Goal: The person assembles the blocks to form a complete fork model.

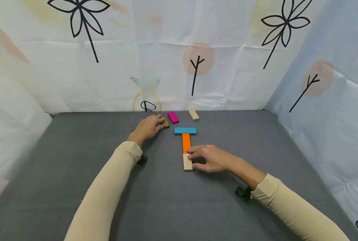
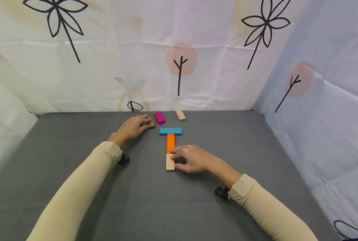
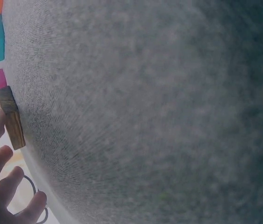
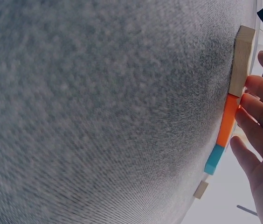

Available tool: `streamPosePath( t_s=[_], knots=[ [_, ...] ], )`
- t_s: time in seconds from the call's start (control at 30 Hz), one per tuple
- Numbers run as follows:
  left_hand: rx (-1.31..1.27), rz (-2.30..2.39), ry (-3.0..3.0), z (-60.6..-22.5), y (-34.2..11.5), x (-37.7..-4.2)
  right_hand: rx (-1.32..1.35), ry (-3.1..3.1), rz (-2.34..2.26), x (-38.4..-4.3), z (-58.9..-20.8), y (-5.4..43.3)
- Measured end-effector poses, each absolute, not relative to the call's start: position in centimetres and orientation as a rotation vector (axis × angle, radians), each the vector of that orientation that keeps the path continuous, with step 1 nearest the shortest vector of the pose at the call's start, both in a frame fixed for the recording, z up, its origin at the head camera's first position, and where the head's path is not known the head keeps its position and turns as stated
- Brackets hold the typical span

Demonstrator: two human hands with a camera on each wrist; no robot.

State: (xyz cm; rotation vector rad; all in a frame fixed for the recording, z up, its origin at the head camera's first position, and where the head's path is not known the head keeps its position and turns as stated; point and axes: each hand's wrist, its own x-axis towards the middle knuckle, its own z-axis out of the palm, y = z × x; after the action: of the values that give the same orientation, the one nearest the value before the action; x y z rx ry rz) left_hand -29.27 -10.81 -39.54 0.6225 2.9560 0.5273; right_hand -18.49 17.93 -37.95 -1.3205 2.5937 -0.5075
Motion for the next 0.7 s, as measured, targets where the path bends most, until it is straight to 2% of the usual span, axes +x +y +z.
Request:
streamPosePath(
  t_s=[0.7],
  knots=[
    [0.642,0.627,2.956,-39.91,-10.34,-29.42,-1.315,2.590,-0.526,-18.50,-38.01,17.88]
  ],
)
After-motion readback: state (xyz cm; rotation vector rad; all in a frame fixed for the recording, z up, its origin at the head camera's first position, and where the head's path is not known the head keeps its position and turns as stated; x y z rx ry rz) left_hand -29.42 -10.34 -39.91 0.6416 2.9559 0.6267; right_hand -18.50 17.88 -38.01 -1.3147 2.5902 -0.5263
